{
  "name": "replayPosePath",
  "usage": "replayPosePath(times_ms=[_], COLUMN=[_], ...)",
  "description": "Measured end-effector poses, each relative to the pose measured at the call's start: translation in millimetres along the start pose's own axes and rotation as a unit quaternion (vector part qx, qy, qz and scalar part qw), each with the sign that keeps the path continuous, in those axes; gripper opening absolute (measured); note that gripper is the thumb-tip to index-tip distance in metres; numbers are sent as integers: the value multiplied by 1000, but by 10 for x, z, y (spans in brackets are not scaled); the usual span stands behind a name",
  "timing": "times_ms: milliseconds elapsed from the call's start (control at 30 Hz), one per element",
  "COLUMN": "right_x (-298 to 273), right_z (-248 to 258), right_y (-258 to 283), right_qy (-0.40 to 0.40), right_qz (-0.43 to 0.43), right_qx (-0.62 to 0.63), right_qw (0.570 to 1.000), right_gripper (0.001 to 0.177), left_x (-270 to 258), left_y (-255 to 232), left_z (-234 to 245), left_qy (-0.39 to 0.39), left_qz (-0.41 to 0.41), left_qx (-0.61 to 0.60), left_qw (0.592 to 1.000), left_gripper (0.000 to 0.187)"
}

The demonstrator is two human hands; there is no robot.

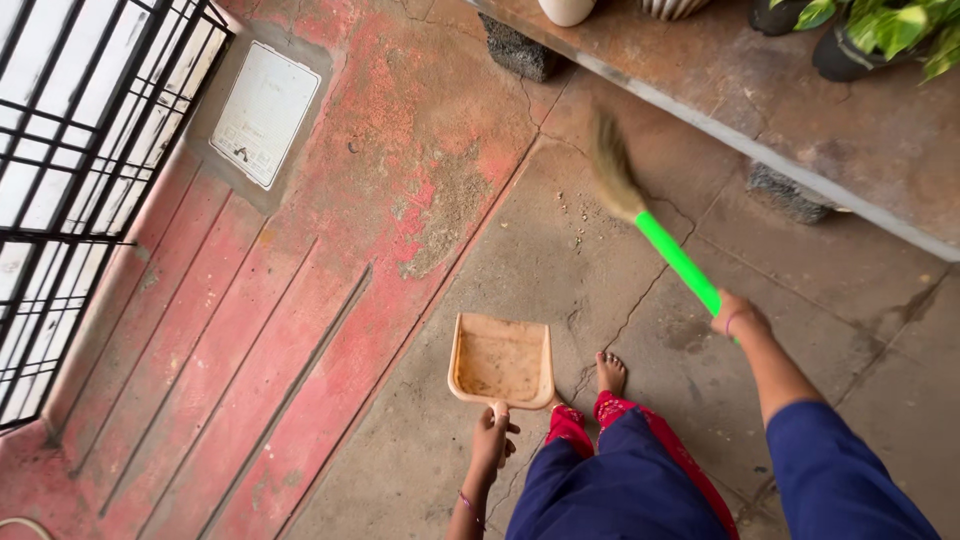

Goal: The person sweeps debris from a balcony floor into a dustpan using a broom and then empties the contents of the dustpan into a red bucket.

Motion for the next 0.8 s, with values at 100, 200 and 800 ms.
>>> replayPosePath(times_ms=[100, 200, 800], right_x=[-475, -968, -1924], right_z=[-95, -163, -1225], right_y=[-170, -422, 2384], right_qy=[12, 12, 57], right_qz=[-8, 23, 112], right_qx=[1, 50, 271], right_qw=[1000, 998, 954], right_gripper=[62, 71, 63], left_x=[-36, -56, 658], left_y=[-105, -197, -490], left_z=[-26, -20, 1670], left_qy=[8, 9, 7], left_qz=[-28, -41, -52], left_qx=[-27, -35, -92], left_qw=[999, 999, 994], left_gripper=[40, 40, 44])
Point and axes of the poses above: each hand's wrist, its own x-axis towards the middle knuckle, its own z-axis out of the back of the hand, y = z × x, the point moved 2 cm from there along x, towards the middle knuckle, and after that the axes turned 7 degrees about -y, right-handed, at the moved point
